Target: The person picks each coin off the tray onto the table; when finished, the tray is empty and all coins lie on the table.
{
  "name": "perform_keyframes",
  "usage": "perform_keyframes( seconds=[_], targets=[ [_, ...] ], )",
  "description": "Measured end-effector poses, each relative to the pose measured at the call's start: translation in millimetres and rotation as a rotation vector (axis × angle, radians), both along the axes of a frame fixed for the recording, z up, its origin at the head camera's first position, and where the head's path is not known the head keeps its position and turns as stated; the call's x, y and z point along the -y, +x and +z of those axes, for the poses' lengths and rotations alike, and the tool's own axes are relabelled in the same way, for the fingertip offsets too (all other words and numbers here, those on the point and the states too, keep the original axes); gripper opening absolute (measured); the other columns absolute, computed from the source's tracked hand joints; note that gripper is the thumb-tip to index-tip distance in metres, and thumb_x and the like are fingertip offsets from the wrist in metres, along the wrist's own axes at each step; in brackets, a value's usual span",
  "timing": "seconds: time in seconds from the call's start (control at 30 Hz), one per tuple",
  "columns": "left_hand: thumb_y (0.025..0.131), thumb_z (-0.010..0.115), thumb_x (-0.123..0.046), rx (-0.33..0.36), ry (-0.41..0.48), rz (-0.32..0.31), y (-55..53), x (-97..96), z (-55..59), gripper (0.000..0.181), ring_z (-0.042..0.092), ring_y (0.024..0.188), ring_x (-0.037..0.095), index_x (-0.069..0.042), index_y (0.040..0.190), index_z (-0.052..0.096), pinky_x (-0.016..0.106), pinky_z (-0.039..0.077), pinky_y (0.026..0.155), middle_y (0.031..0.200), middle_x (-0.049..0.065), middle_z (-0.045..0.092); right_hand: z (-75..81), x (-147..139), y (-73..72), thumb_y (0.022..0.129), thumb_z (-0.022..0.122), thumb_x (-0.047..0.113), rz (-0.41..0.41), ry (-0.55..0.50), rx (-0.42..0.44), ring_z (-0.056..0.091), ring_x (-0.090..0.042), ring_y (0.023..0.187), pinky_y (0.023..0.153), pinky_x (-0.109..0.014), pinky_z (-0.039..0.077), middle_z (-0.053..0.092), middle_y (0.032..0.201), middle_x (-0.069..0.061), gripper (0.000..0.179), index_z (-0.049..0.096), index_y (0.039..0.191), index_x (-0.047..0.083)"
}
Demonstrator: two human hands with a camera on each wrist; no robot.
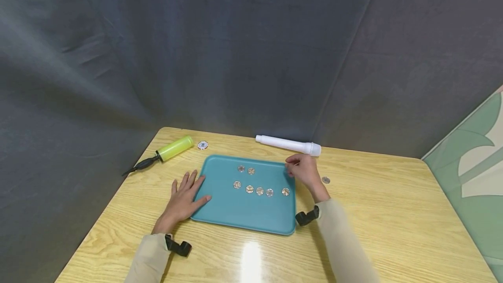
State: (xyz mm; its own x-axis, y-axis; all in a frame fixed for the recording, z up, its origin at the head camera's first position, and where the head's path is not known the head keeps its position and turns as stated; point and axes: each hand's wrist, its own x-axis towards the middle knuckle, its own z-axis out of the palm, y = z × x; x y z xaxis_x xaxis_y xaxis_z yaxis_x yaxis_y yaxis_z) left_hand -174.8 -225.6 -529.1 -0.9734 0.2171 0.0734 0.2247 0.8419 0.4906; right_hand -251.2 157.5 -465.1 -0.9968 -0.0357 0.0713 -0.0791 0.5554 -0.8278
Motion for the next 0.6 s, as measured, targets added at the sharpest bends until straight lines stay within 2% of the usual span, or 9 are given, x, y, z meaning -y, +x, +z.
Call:
perform_keyframes(
  seconds=[0.6],
  targets=[
    [0.095, 0.061, -0.046, 0.012, 0.003, 0.009, 0.2, -0.4, 0.3, 0.077, 0.009, 0.155, 0.048, -0.01, 0.157, 0.034, 0.073, 0.0, 0.117, 0.167, 0.022, 0.02, -1.2, 41, 0.8, 0.089, 0.067, 0.002, 0.075, 0.055, 0.028, 0.067, -0.011, 0.058, 0.057, -0.026, 0.057, 0.074, 0.085, -0.018, 0.016, 0.075, 0.102, -0.004]
  ],
)
